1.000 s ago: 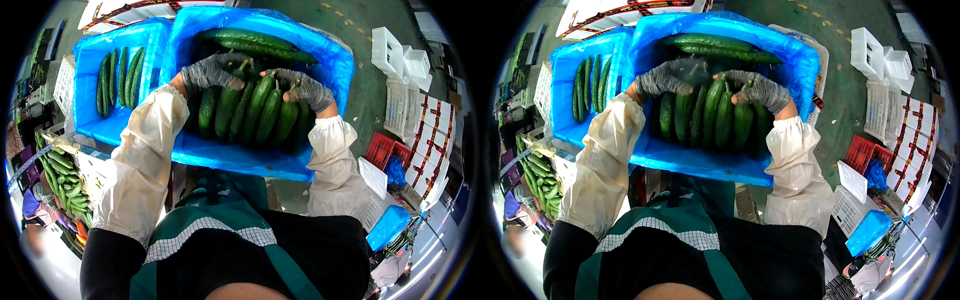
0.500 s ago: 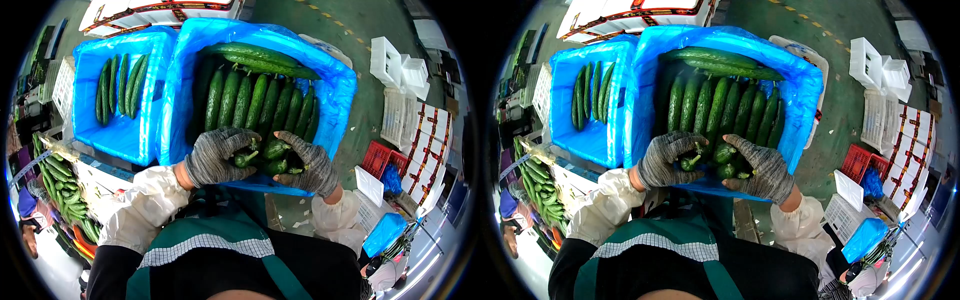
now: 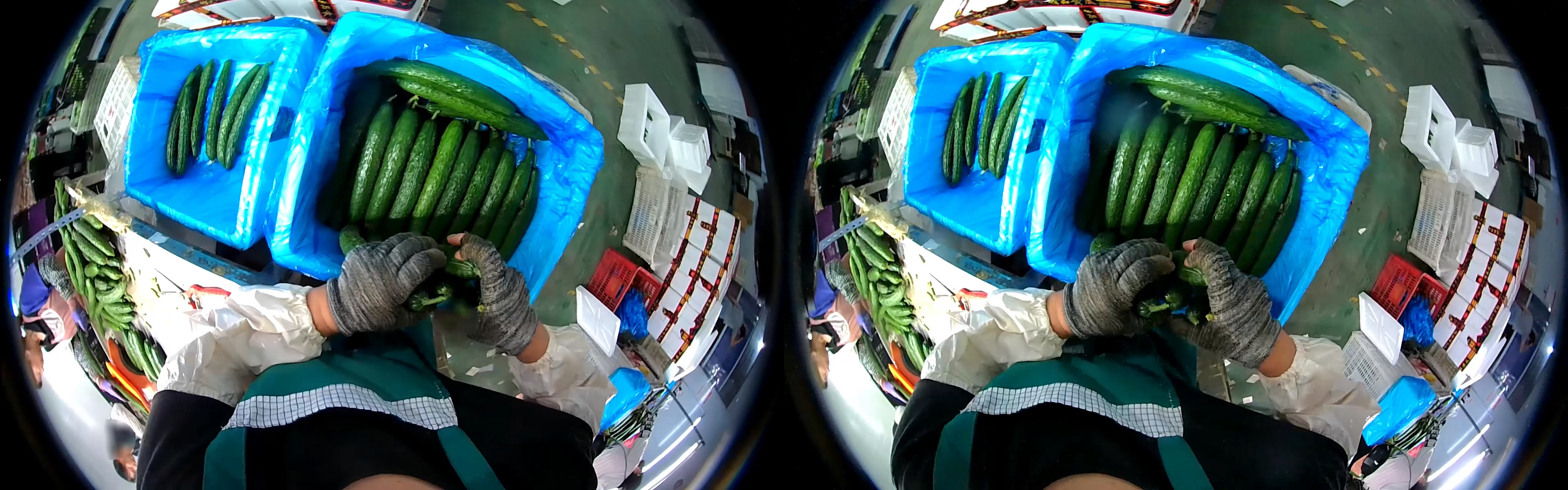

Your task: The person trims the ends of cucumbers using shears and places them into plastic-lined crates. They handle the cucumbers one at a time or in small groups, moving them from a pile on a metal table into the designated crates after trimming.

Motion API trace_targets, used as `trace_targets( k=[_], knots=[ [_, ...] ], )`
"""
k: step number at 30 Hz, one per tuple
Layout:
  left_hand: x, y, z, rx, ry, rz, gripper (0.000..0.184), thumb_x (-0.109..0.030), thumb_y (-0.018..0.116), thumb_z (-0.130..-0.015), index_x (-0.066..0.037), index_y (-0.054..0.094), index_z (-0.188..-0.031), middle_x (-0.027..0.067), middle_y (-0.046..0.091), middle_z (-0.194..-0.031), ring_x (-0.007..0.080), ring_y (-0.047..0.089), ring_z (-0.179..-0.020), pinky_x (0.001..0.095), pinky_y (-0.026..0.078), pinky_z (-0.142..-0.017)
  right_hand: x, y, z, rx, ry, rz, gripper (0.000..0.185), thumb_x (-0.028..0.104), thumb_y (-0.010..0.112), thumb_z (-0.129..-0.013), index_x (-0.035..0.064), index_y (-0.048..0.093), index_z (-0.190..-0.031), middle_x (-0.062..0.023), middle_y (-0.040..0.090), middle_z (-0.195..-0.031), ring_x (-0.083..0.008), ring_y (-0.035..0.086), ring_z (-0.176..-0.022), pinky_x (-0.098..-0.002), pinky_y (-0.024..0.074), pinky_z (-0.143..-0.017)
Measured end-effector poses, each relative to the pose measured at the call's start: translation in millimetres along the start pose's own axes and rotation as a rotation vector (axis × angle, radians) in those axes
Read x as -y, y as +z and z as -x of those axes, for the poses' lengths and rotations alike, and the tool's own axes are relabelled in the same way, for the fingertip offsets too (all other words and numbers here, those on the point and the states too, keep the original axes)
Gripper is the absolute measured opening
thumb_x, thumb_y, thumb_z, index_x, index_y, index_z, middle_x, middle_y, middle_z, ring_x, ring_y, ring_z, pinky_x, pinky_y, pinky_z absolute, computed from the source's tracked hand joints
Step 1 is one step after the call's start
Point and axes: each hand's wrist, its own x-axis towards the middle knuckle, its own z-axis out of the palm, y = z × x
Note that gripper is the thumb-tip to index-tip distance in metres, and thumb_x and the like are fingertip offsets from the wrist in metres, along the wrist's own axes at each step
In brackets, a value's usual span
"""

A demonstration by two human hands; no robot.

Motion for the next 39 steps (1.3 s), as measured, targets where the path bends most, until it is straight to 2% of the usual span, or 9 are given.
trace_targets(
  k=[9,19,22,23,25,26,32,35,39],
  knots=[
    [8,-4,6,0.069,0.174,-0.027,0.055,-0.024,0.069,-0.056,-0.004,0.051,-0.105,0.0143,0.053,-0.102,0.0319,0.055,-0.093,0.0383,0.049,-0.072,3,-3,-7,0.1,-0.139,0.1,0.043,0.021,0.074,-0.058,0.0091,0.057,-0.096,-0.0135,0.052,-0.111,-0.0287,0.061,-0.083,-0.0351,0.0518,-0.067],
    [13,-13,8,-0.056,0.338,0.009,0.047,-0.032,0.067,-0.066,-0.007,0.052,-0.103,0.0132,0.054,-0.097,0.0303,0.056,-0.088,0.0378,0.05,-0.068,28,-2,-13,0.14,-0.241,0.161,0.04,0.021,0.076,-0.057,0.0073,0.059,-0.09,-0.0164,0.052,-0.108,-0.0314,0.059,-0.085,-0.0363,0.0509,-0.07],
    [12,-18,11,0.048,0.318,0.039,0.051,-0.035,0.064,-0.069,-0.004,0.049,-0.106,0.0167,0.051,-0.103,0.032,0.056,-0.089,0.039,0.05,-0.066,45,-1,-16,0.039,-0.229,0.203,0.04,0.024,0.077,-0.058,0.0069,0.06,-0.09,-0.0157,0.053,-0.106,-0.033,0.056,-0.09,-0.0371,0.0488,-0.073],
    [12,-16,10,0.021,0.333,0.044,0.05,-0.036,0.063,-0.07,-0.003,0.049,-0.106,0.0161,0.051,-0.102,0.0315,0.056,-0.087,0.0393,0.05,-0.064,48,-1,-16,0.026,-0.185,0.23,0.039,0.017,0.077,-0.056,0.0054,0.059,-0.088,-0.0139,0.052,-0.105,-0.033,0.056,-0.087,-0.0357,0.0466,-0.071],
    [8,-16,6,0.001,0.294,-0.007,0.048,-0.036,0.062,-0.07,-0.004,0.05,-0.105,0.0146,0.053,-0.1,0.0312,0.056,-0.084,0.0397,0.049,-0.06,45,-3,-14,0.036,-0.202,0.24,0.038,0.017,0.074,-0.063,0.0027,0.056,-0.094,-0.0141,0.049,-0.109,-0.0304,0.052,-0.093,-0.0365,0.0435,-0.077],
    [8,-16,5,-0.029,0.269,-0.051,0.048,-0.036,0.062,-0.07,-0.004,0.05,-0.105,0.0146,0.053,-0.1,0.0312,0.056,-0.084,0.0397,0.049,-0.06,43,-1,-14,-0.033,-0.215,0.231,0.038,0.032,0.072,-0.069,0.0057,0.059,-0.093,-0.0127,0.052,-0.105,-0.0309,0.053,-0.091,-0.0392,0.0447,-0.076],
    [-6,-35,1,-0.209,0.37,-0.002,0.048,-0.036,0.062,-0.069,-0.004,0.053,-0.104,0.0175,0.057,-0.093,0.0346,0.055,-0.085,0.0426,0.047,-0.068,69,-18,-23,-0.006,-0.2,0.199,0.038,0.013,0.07,-0.066,0.0022,0.057,-0.1,-0.0114,0.052,-0.108,-0.027,0.051,-0.094,-0.0352,0.0418,-0.08],
    [-21,-63,6,-0.266,0.426,0.069,0.037,-0.026,0.059,-0.068,-0.006,0.055,-0.099,0.0167,0.056,-0.09,0.0339,0.055,-0.079,0.0419,0.047,-0.061,106,-25,-43,0.104,-0.525,0.156,0.035,0.007,0.067,-0.066,0.0017,0.058,-0.1,-0.0086,0.054,-0.106,-0.0222,0.05,-0.094,-0.0335,0.042,-0.081],
    [-57,-106,34,-0.371,0.541,0.109,0.035,-0.026,0.058,-0.069,-0.006,0.055,-0.098,0.017,0.056,-0.087,0.034,0.056,-0.078,0.0417,0.047,-0.062,168,-24,-41,-0.132,-0.466,0.252,0.027,0.005,0.068,-0.059,0.0012,0.061,-0.085,-0.0092,0.059,-0.081,-0.0221,0.054,-0.073,-0.0345,0.0453,-0.065]
  ],
)
